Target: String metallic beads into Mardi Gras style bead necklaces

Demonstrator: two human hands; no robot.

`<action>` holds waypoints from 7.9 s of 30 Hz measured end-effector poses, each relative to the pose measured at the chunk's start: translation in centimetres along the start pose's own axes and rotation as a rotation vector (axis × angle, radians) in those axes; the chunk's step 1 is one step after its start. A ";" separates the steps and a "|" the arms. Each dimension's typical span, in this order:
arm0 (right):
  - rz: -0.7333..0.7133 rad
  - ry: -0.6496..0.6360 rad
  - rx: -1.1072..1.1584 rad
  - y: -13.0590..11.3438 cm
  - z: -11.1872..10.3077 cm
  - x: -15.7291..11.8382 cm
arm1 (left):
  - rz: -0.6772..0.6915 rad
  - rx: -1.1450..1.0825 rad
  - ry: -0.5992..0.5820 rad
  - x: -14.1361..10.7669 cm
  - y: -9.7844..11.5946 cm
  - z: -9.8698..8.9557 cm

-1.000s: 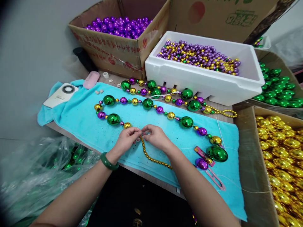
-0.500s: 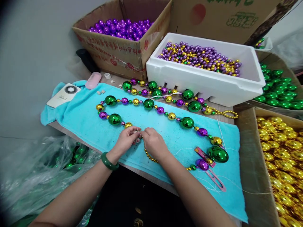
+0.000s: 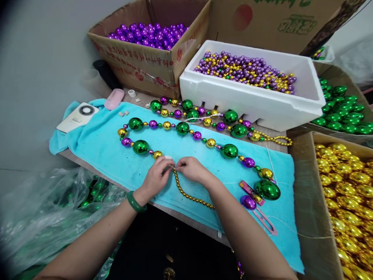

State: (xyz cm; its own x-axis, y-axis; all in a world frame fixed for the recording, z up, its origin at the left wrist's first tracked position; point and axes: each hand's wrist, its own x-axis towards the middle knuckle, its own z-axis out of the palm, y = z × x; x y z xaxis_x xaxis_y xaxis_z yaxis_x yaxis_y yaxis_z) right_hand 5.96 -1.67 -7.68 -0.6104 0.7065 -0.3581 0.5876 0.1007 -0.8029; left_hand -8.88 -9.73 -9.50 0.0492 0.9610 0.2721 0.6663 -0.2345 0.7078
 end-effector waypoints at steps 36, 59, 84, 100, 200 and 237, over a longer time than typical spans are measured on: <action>0.167 0.191 -0.134 1.7 -2.4 -0.9 | -0.151 0.285 -0.024 -2.4 -0.7 -2.3; 0.157 0.345 -0.048 2.4 -3.9 -2.3 | -0.325 -0.043 -0.032 -1.5 -0.6 -3.6; 0.136 0.174 0.948 0.3 1.5 0.0 | -0.762 -0.926 -0.066 0.7 1.2 -0.7; 0.117 0.238 0.651 0.8 0.0 -1.0 | -0.685 -0.829 -0.171 2.0 1.2 -0.7; 0.211 0.431 0.094 2.2 -2.1 -3.3 | -0.076 0.069 -0.039 -0.3 -0.9 -0.5; -0.263 0.403 0.435 -4.2 -2.0 -6.6 | -0.233 -0.548 -0.248 3.9 6.5 -3.8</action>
State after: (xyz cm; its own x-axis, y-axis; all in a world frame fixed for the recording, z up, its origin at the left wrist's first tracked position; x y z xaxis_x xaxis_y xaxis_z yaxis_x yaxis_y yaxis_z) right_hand 8.64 -5.34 -1.00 -0.4075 0.9131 0.0156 0.1249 0.0727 -0.9895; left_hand -7.17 -8.07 -1.39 0.1632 0.9857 -0.0414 0.2072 0.0067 0.9783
